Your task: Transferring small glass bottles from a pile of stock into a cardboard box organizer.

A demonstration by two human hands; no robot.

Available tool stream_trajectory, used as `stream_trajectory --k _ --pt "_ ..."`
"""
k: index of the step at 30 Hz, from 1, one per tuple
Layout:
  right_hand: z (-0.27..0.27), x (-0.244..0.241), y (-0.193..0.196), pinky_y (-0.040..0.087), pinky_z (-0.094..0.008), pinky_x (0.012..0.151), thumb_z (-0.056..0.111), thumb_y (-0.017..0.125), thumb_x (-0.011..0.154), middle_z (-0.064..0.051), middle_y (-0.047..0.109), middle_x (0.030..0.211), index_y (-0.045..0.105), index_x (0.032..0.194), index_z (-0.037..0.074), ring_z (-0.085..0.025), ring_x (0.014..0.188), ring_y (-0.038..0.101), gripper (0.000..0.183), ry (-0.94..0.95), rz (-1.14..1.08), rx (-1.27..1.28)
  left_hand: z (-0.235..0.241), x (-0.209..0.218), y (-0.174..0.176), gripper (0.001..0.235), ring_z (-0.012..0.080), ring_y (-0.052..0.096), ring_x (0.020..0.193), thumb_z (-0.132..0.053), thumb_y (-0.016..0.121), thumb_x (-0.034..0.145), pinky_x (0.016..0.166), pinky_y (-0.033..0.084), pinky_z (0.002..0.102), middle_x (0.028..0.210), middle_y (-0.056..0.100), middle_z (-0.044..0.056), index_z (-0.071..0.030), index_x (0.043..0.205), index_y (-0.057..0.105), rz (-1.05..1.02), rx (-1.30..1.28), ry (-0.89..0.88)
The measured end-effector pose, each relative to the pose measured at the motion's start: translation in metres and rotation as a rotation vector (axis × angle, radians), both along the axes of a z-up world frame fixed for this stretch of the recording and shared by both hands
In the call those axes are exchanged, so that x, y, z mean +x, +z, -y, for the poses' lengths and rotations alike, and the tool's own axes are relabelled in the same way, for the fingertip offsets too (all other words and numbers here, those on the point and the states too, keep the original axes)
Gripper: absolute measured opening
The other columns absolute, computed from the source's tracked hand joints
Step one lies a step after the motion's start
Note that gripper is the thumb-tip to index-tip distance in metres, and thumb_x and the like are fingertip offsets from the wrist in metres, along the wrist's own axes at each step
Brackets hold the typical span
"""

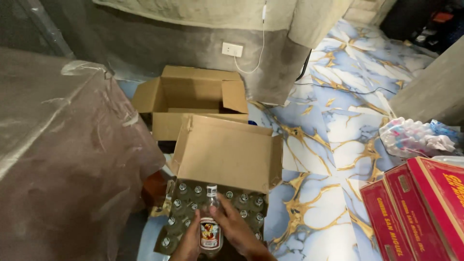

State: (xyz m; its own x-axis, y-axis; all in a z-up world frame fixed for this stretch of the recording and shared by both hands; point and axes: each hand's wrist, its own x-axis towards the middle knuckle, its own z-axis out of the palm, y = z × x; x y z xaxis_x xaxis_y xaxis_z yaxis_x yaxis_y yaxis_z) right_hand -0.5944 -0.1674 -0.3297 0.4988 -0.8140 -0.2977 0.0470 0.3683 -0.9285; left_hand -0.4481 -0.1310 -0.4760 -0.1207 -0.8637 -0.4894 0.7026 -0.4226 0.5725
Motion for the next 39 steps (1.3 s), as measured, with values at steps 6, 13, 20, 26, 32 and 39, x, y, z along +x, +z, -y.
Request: stream_trajectory --k 6,13,20,26,32,39 --pt "0.003 0.026 -0.030 0.056 -0.035 0.081 0.025 0.058 0.100 -0.012 0.068 0.113 0.046 0.152 0.008 -0.021 0.098 0.065 0.056 -0.020 0.306 0.187 -0.016 0.007 0.025 0.048 0.0229 0.070 0.094 -0.056 0.034 0.100 0.076 0.059 0.040 0.110 0.068 0.008 -0.020 0.127 0.049 0.098 -0.023 0.115" --pt "0.008 0.022 -0.046 0.053 -0.035 0.096 0.025 0.060 0.102 -0.009 0.064 0.123 0.049 0.141 0.006 -0.017 0.111 0.064 0.045 0.039 0.156 -0.093 -0.021 0.027 0.067 0.043 0.0162 0.063 0.094 -0.046 0.034 0.107 0.082 0.053 0.032 0.109 0.064 0.008 -0.013 0.129 0.050 0.559 -0.164 -0.043" --pt "0.006 0.009 -0.050 0.040 -0.035 0.073 0.036 0.061 0.109 -0.005 0.051 0.091 0.062 0.111 0.000 -0.017 0.084 0.044 0.035 0.069 -0.374 -0.189 -0.034 0.039 0.000 0.041 0.0131 0.060 0.105 -0.039 0.044 0.106 0.091 0.049 0.031 0.115 0.066 0.007 -0.009 0.133 0.051 0.871 -0.307 -0.125" --pt "0.010 0.017 -0.060 0.046 -0.030 0.071 0.038 0.065 0.099 0.000 0.057 0.084 0.066 0.099 0.005 -0.010 0.080 0.050 0.033 0.122 -0.378 -0.461 -0.041 0.045 0.012 0.043 0.0127 0.061 0.102 -0.039 0.041 0.106 0.090 0.050 0.032 0.112 0.065 0.005 -0.011 0.137 0.050 0.725 -0.291 -0.113" --pt "0.001 0.024 -0.044 0.049 -0.032 0.068 0.037 0.068 0.094 -0.005 0.066 0.081 0.067 0.111 0.004 -0.013 0.075 0.058 0.037 0.114 -0.451 -0.421 -0.046 0.054 -0.020 0.040 0.0149 0.060 0.094 -0.036 0.042 0.112 0.084 0.052 0.034 0.103 0.065 0.003 -0.005 0.133 0.056 0.901 -0.454 -0.134" --pt "0.002 0.013 -0.077 0.053 -0.037 0.067 0.033 0.075 0.092 -0.013 0.068 0.082 0.064 0.115 0.004 -0.020 0.072 0.065 0.039 0.218 -0.544 -0.688 -0.046 0.042 -0.015 0.041 0.0173 0.063 0.097 -0.032 0.045 0.105 0.086 0.053 0.037 0.110 0.069 0.006 -0.004 0.133 0.056 0.697 -0.239 -0.285"
